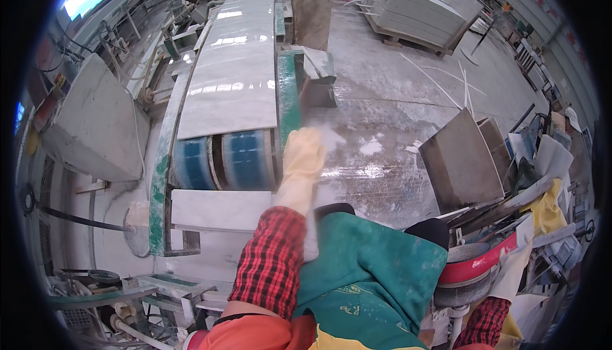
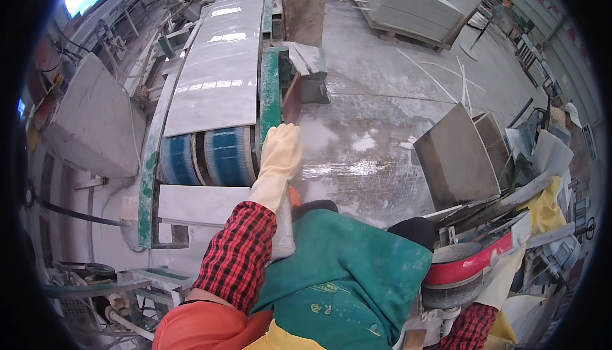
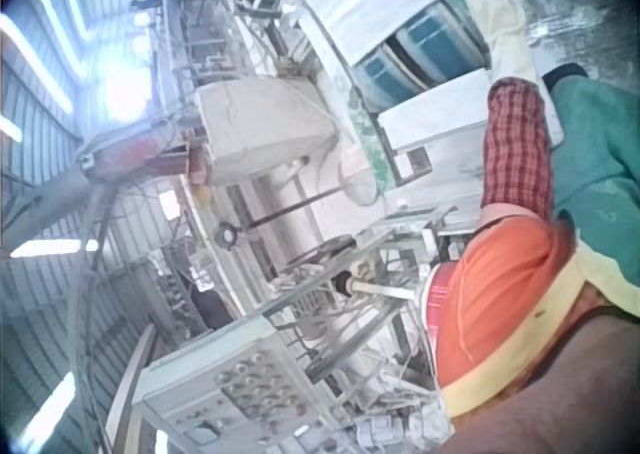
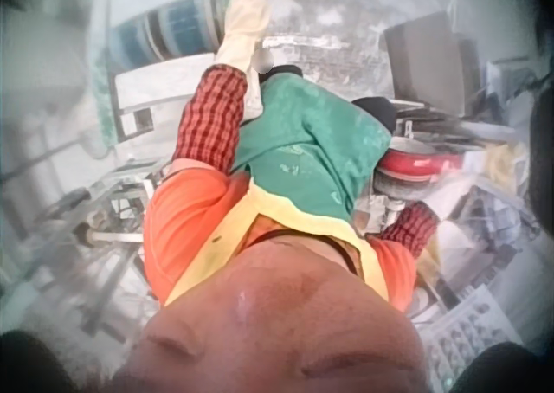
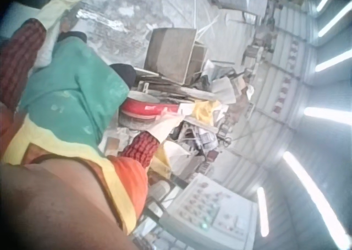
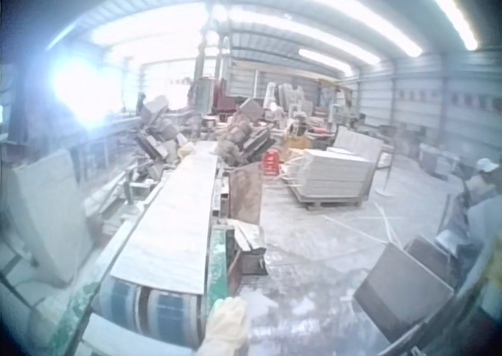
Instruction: The person repeatedly rubs rectangular white panels against a moving sanding belt to smooth their surfaces. They handle each panel one at a time, flipping it to treat both sides, then place it aside after sanding.
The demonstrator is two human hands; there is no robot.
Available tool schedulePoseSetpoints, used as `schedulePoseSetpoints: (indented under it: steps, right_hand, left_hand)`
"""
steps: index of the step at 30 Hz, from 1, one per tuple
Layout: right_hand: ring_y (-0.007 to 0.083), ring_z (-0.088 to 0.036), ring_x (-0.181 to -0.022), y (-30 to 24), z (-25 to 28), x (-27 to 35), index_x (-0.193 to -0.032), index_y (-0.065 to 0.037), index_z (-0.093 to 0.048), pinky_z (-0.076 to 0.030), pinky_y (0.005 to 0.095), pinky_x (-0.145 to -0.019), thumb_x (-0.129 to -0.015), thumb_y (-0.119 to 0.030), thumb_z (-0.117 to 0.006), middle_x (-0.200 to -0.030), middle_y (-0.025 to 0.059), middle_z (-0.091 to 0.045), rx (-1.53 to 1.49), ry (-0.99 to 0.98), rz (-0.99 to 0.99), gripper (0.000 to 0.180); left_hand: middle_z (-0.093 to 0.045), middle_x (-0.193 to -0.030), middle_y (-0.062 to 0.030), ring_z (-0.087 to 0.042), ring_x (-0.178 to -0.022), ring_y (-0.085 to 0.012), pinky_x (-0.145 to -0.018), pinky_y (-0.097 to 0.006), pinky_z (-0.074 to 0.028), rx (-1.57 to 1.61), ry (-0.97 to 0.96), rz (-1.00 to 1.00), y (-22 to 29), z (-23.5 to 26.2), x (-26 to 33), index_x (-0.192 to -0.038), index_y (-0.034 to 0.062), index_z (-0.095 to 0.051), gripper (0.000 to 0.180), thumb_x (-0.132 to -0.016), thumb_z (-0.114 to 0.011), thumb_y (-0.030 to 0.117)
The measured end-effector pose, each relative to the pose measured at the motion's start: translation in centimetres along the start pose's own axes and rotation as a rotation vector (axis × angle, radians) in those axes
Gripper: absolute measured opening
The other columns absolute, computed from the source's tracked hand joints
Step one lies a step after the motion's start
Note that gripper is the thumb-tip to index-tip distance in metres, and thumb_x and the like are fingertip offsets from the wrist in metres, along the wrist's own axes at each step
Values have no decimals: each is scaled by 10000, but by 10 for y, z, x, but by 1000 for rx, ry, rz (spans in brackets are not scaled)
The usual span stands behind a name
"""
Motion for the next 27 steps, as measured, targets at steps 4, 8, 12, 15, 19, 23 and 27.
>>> schedulePoseSetpoints:
  steps: [4, 8, 12, 15, 19, 23, 27]
  right_hand:
    - [299, -418, -1308, -3, -63, 74, -1467, -148, -448, -377, 496, -1077, -714, -387, -828, -1454, 85, -447, -118, -198, 77, 877]
    - [361, -484, -1216, 37, -118, 89, -1418, -112, -494, -479, 474, -1005, -713, -310, -848, -1395, 103, -489, -200, -435, -30, 813]
    - [338, -614, -1019, 107, -197, 125, -1266, -86, -573, -579, 483, -834, -738, -314, -819, -1159, 132, -600, -203, -699, -306, 626]
    - [310, -634, -855, 169, -224, 139, -1268, -178, -613, -562, 441, -685, -699, -298, -787, -1096, 81, -614, -84, -775, -436, 606]
    - [273, -577, -1033, 215, -228, 189, -1285, -185, -629, -500, 483, -792, -683, -285, -765, -1141, 57, -620, 235, -815, -529, 625]
    - [257, -547, -1117, 209, -233, 215, -1351, -227, -638, -455, 469, -923, -658, -206, -756, -1262, 36, -605, 476, -1048, -353, 704]
    - [306, -532, -1278, 201, -240, 220, -1308, -163, -673, -447, 398, -1034, -615, -101, -774, -1399, 87, -585, 554, -1373, 400, 703]
  left_hand:
    - [-611, -964, -136, -574, -935, -349, -872, -443, -440, -27, -12, 9, -1, -3, -1, -1013, 21, -623, 242, -779, -669, 61]
    - [-629, -1003, -152, -592, -945, -357, -853, -441, -462, -19, -2, -176, 22, -3, -12, -1051, 16, -630, 244, -814, -653, 70]
    - [-661, -1153, -211, -635, -1080, -357, -926, -420, -512, 266, -176, -105, 52, -58, 1, -1251, -14, -609, 362, -945, -629, 179]
    - [-645, -1245, -184, -644, -1113, -291, -954, -404, -521, 771, -612, 393, 111, -124, -10, -1356, -30, -525, 518, -986, -627, 319]
    - [-534, -1424, -198, -607, -1211, -312, -1025, -415, -518, 1249, -744, 1013, 164, -149, -4, -1499, -34, -364, 702, -1011, -590, 417]
    - [-523, -1433, -222, -588, -1262, -329, -1012, -427, -549, 1357, -733, 1180, 172, -183, -4, -1491, -38, -357, 701, -1008, -601, 408]
    - [-612, -1325, -203, -651, -1178, -322, -1002, -462, -559, 1548, -750, 1131, 165, -194, -18, -1361, -13, -500, 459, -1014, -593, 272]
Point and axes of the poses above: each hand's wrist, its own x-axis away from the middle knuckle, its own z-axis out of the back of the hand, y = z × x, the point moved 6 cm from there along -x, towards the middle knuckle
